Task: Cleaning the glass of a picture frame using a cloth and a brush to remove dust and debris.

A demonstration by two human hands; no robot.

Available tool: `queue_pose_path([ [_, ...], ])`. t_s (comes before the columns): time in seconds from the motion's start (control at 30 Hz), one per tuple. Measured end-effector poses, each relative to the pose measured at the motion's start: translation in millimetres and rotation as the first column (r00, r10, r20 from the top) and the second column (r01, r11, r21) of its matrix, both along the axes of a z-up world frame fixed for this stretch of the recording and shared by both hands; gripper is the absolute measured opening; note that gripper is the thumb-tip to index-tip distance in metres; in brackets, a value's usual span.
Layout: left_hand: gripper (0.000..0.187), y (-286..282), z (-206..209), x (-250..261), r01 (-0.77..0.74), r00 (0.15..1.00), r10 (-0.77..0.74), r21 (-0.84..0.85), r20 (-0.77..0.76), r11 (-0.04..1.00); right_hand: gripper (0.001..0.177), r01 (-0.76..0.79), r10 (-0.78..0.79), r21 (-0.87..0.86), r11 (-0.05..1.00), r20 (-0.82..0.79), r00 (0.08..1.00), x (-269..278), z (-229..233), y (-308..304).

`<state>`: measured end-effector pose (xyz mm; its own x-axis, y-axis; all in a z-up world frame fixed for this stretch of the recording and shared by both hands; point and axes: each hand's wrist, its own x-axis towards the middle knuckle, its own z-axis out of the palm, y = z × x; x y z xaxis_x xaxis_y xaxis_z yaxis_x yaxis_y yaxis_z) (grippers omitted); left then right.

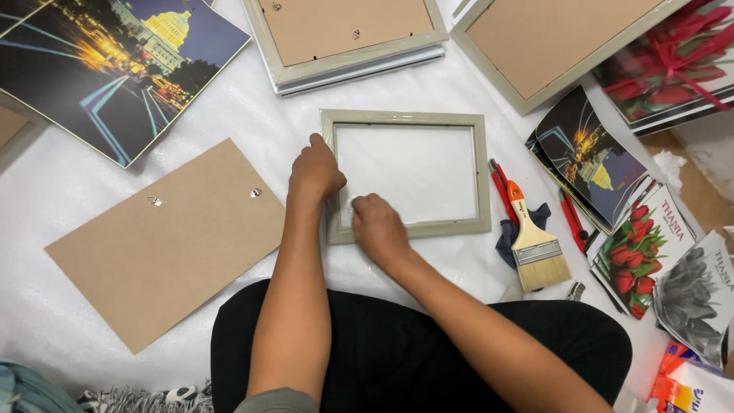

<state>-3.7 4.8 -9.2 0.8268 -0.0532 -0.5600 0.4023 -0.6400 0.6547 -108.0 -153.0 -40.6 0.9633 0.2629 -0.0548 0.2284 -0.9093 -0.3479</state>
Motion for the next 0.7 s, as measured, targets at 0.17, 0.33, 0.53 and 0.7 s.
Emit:
queue_pose_path([
  [0.17,0.061,-1,-14,2,-0.033,0.999,0.033,-0.012,0.014,0.999,0.014,0.156,-0.189,-0.216,0.964,-0.141,0.972,19,15,-118],
  [0.33,0.058,-3,-22,2,-0.076,0.996,0.076,-0.025,0.037,0.997,0.023,0.257,-0.347,-0.481,0.838,-0.107,0.932,25,26,-189],
  [0.53,0.055,-3,-18,2,-0.089,0.994,0.091,-0.039,0.058,0.995,0.019,0.270,-0.298,-0.328,0.906,-0.040,0.954,15,15,-128],
  [0.7,0.057,-3,-22,4,-0.067,0.996,0.068,-0.023,0.058,0.997,0.018,-0.038,0.042,-0.191,0.981,0.018,0.999,-3,-6,-43],
])
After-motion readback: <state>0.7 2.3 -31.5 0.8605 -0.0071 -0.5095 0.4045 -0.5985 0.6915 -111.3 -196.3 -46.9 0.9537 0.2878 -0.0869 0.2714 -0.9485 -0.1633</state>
